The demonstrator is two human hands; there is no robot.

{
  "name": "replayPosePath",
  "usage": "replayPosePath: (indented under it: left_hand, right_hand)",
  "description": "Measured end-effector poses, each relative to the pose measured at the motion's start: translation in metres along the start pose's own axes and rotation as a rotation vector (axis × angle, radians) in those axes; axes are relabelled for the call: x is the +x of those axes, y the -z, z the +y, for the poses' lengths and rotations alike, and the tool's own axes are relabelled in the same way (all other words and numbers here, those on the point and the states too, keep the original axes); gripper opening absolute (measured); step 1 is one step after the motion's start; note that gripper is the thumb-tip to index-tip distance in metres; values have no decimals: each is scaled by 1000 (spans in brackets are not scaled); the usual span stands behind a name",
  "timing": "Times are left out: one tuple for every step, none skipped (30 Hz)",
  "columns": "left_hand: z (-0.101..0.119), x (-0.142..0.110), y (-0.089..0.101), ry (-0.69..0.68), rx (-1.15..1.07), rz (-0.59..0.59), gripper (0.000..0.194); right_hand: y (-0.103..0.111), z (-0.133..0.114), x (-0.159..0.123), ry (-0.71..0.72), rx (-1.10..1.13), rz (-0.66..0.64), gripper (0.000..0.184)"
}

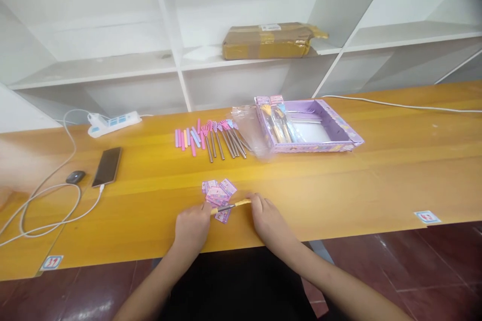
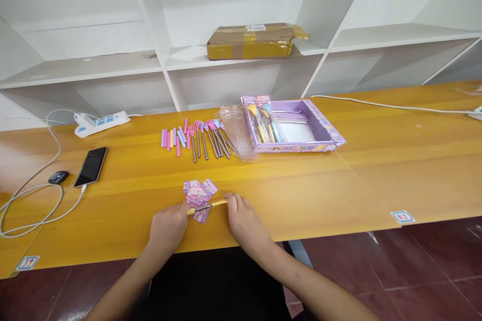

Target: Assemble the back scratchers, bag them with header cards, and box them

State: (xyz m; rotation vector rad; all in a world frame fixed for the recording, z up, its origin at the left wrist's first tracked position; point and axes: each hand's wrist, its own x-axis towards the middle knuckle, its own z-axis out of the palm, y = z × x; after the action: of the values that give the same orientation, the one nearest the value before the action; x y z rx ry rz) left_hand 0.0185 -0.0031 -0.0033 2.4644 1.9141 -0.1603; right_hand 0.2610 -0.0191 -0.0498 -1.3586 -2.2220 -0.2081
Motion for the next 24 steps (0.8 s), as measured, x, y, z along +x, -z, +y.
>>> replayPosePath:
  left_hand:
    - [-3,1,-2,-2,-13,6,33]
    - [-6,2,-4,-5,-26,11,32]
    - [-8,3,-6,-7,-38,13,31]
    - [-10,4,-6,-9,-48,13,30]
    - [-12,5,-6,-9,-55,11,29]
    - [-13,6,-6,-8,-59,10,28]
    - [-14,6,-6,-9,-65,9,27]
    - [-15,7,-5,-8,-70,8,27]
    - [-16,7,-5,-9,-77,4,28]
    - [-17,7,-4,-13,-86,-2,28]
    - [-17,7,-3,-18,-95,-10,28]
    - [-18,7,-3,-21,-104,-19,28]
    - [-18,7,-2,-21,-112,-28,28]
    - [-18,7,-1,-16,-117,-36,27]
    - [-18,7,-1,-5,-120,-44,27]
    - [-17,6,0,13,-120,-53,27]
    - [-16,6,0,38,-120,-64,27]
    - [-15,6,1,62,-120,-75,27]
    - [-13,6,1,84,-122,-88,28]
    - [-12,6,1,98,-126,-99,29]
    - [-11,6,2,105,-132,-107,30]
    - [-11,6,2,107,-139,-111,31]
    - [-11,6,2,108,-147,-112,30]
    - [-11,6,2,110,-156,-111,30]
  right_hand:
    - [1,4,0,-4,23,-3,40]
    - [1,8,0,-3,49,-9,39]
    - [2,11,0,2,73,-16,38]
    - [2,14,0,8,92,-27,38]
    - [1,15,0,14,108,-42,38]
    - [0,16,0,15,120,-60,38]
    - [-1,17,0,11,132,-75,38]
    - [-2,17,-1,6,145,-90,38]
    - [-3,18,-1,2,161,-102,39]
    - [-4,18,-1,3,177,-109,39]
    - [-5,18,0,7,191,-112,40]
    - [-5,17,0,9,205,-118,40]
    - [-4,17,0,7,218,-125,40]
    - [-2,16,0,1,233,-134,38]
    - [2,16,1,-8,255,-146,36]
    - [6,18,2,-12,292,-163,35]
    - [12,20,4,-10,342,-175,34]
    - [19,25,7,-4,392,-173,35]
    - [26,32,12,-4,421,-159,36]
    - [33,41,19,-15,418,-134,37]
    - [40,52,28,-42,359,-94,37]
    - [45,64,39,-88,247,-61,34]
    - [49,77,51,-129,113,-32,32]
    - [51,90,64,-153,-14,-12,31]
